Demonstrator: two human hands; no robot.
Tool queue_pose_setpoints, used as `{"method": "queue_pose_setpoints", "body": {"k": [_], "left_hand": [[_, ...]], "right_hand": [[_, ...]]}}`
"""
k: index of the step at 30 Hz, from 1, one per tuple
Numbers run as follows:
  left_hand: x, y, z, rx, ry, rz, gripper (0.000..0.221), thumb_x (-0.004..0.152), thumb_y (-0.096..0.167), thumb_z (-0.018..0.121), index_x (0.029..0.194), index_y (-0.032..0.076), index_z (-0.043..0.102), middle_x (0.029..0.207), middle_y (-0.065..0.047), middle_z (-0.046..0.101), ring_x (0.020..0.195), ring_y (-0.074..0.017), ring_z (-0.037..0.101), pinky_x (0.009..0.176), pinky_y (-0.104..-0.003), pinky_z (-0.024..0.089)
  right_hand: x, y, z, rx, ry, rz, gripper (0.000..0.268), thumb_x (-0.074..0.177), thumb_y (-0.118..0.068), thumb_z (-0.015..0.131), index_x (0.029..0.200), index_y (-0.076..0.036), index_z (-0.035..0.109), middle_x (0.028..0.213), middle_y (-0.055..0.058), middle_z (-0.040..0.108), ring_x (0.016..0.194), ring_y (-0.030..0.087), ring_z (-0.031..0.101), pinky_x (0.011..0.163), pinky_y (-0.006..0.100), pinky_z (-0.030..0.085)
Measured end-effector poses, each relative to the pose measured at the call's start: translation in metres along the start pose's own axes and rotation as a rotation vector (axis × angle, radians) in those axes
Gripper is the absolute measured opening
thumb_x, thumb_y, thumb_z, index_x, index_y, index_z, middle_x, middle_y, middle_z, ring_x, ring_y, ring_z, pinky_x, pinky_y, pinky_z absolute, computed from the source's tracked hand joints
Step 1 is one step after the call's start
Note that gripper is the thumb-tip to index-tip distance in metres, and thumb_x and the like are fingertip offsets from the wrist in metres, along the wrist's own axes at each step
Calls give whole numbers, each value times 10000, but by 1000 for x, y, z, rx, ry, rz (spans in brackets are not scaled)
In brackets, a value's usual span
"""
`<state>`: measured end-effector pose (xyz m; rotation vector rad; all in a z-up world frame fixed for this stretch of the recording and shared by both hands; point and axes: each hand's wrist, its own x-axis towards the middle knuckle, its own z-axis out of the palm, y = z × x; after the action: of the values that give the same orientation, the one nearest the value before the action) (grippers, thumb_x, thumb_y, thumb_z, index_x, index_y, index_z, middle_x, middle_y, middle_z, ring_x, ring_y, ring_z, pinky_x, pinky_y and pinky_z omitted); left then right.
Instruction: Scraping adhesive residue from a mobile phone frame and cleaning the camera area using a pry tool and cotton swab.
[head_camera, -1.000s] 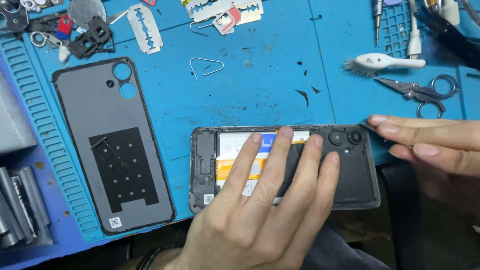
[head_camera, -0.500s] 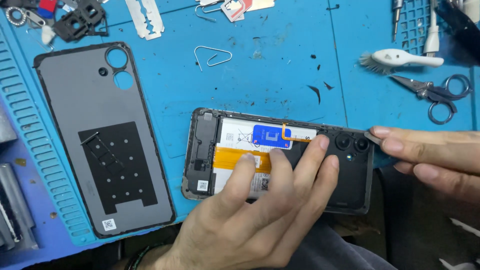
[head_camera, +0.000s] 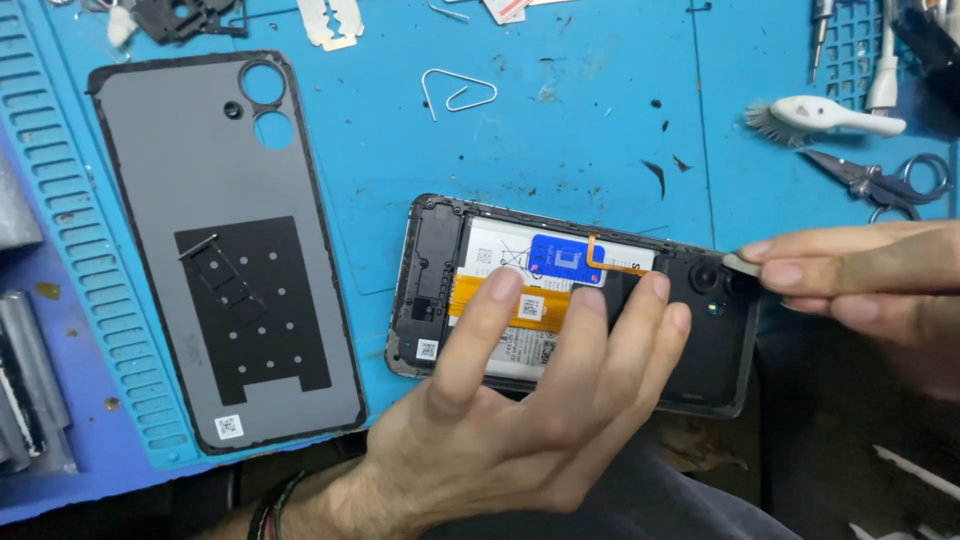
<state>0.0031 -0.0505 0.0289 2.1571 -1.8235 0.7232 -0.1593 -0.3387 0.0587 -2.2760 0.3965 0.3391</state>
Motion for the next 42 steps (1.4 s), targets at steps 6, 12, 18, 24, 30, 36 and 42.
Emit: {"method": "queue_pose_setpoints", "body": {"k": [6,12,18,24,30,36,42], "left_hand": [[6,-1,-2,-284,30,-12,319,1186,169,494,1393,136,735,1390,-29,717,1285,-232,686,1094,-534,655],[6,1,-2,-379,-17,-58,312,1191,152,511,1405,113,734,1381,-40,681,1285,-258,673,1085,-618,666],[6,-2,-2,-380,-42,-56,301,1200,186,545,1413,144,752,1419,-32,668,1289,-244,681,1090,-599,676],[6,-2,-2,-415,-92,-58,338,1196,212,511,1431,154,747,1454,-31,670,1313,-245,658,1112,-610,654],[8,-1,-2,-408,-65,-66,334,1197,189,506,1410,136,757,1424,-38,680,1301,-256,679,1104,-619,656],[6,-1,-1,-371,-44,-53,348,1193,180,486,1413,147,753,1414,-18,684,1292,-234,671,1104,-587,670],[6,-2,-1,-361,-48,-54,341,1193,181,491,1409,150,753,1411,-20,679,1286,-234,666,1097,-585,678]], "right_hand": [[-2,3,5,234,36,18,332,917,39,501,1142,112,735,1372,272,770,1321,309,790,1095,365,662],[-3,13,2,320,76,259,410,832,75,551,1182,102,762,1412,230,787,1395,291,750,1160,386,591],[-23,45,17,486,197,270,434,843,11,497,1191,192,683,1414,354,733,1356,390,742,1046,401,607],[-24,35,20,442,189,155,419,829,20,503,1175,182,674,1460,315,710,1347,383,754,1053,424,661],[7,-9,0,265,-34,262,430,801,-34,648,1162,-24,881,1417,83,889,1203,173,895,957,309,701],[9,-15,2,195,-18,5,413,844,-88,579,1199,9,765,1416,186,789,1297,243,820,1082,354,682],[3,5,6,483,57,445,477,732,71,591,1155,132,803,1423,211,846,1342,321,828,1129,443,628]]}}
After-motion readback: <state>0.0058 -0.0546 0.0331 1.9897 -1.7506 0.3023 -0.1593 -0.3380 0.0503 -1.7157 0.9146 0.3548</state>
